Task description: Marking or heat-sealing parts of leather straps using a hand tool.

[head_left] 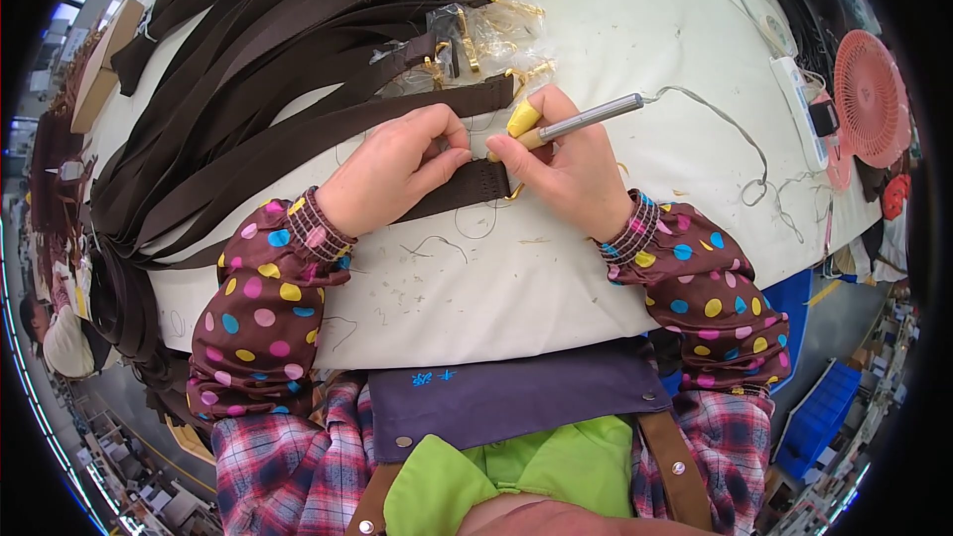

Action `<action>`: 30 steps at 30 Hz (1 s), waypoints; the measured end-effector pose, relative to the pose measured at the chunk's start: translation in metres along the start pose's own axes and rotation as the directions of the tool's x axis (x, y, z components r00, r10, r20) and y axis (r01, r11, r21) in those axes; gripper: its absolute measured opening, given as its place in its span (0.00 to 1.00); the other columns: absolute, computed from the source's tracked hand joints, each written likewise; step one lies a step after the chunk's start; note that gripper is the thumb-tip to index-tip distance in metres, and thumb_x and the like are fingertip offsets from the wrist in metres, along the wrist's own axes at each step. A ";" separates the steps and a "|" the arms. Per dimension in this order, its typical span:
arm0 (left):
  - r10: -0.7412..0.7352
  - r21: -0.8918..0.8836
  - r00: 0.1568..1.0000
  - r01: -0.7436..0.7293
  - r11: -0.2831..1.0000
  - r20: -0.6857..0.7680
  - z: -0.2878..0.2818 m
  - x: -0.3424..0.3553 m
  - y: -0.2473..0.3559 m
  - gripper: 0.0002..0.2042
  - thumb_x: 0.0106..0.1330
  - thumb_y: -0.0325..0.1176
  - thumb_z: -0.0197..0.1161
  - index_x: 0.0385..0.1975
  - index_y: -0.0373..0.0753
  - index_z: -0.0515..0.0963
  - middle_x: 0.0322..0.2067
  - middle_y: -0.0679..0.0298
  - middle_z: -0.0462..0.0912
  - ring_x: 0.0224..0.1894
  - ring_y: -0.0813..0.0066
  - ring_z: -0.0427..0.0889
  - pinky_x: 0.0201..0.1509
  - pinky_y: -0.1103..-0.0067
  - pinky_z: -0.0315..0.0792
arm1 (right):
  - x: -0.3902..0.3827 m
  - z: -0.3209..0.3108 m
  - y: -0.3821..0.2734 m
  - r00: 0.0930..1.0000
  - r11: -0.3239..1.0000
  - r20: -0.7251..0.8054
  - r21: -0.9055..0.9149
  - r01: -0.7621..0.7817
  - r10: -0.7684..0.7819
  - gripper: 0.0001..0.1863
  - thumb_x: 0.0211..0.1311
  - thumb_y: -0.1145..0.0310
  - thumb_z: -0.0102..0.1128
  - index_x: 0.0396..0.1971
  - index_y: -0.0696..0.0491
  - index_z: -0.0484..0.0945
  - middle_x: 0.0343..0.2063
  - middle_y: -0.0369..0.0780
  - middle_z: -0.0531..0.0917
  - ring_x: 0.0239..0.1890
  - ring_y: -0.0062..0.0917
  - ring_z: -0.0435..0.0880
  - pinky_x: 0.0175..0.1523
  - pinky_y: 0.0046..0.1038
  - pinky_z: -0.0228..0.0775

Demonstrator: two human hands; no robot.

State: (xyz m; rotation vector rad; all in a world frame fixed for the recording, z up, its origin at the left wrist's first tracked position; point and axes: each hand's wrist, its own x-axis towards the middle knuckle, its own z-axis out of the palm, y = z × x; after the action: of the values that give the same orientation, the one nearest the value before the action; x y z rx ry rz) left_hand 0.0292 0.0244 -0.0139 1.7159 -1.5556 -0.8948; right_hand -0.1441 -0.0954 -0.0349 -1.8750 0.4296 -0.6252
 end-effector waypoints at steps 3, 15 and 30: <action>-0.040 -0.033 0.999 0.040 0.999 -0.003 -0.001 0.000 0.008 0.06 0.63 0.27 0.60 0.34 0.34 0.70 0.28 0.63 0.75 0.28 0.75 0.74 0.32 0.79 0.69 | -0.001 -0.001 -0.001 1.000 1.000 -0.005 -0.004 -0.014 0.014 0.15 0.58 0.64 0.65 0.30 0.56 0.68 0.17 0.35 0.75 0.17 0.15 0.71 0.22 0.20 0.62; 0.084 0.587 0.994 -0.026 0.809 -0.071 -0.003 -0.029 0.020 0.18 0.50 0.43 0.72 0.29 0.41 0.71 0.31 0.63 0.71 0.38 0.62 0.75 0.36 0.70 0.72 | -0.002 -0.011 -0.010 0.992 0.992 -0.097 0.097 0.085 -0.076 0.13 0.58 0.69 0.66 0.30 0.56 0.69 0.21 0.32 0.74 0.23 0.12 0.72 0.27 0.17 0.62; -0.009 0.305 1.000 0.009 0.952 0.000 0.013 -0.032 0.040 0.14 0.57 0.33 0.67 0.40 0.41 0.71 0.36 0.61 0.73 0.36 0.64 0.80 0.36 0.71 0.75 | -0.024 -0.009 -0.016 0.998 0.995 0.006 0.087 0.057 -0.057 0.13 0.58 0.68 0.65 0.29 0.56 0.68 0.21 0.36 0.78 0.22 0.15 0.75 0.27 0.19 0.67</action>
State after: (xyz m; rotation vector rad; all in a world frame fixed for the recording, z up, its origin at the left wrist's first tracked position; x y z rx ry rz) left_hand -0.0063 0.0528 0.0140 1.9350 -1.7605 -0.6853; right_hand -0.1680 -0.0826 -0.0230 -1.8113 0.3388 -0.6636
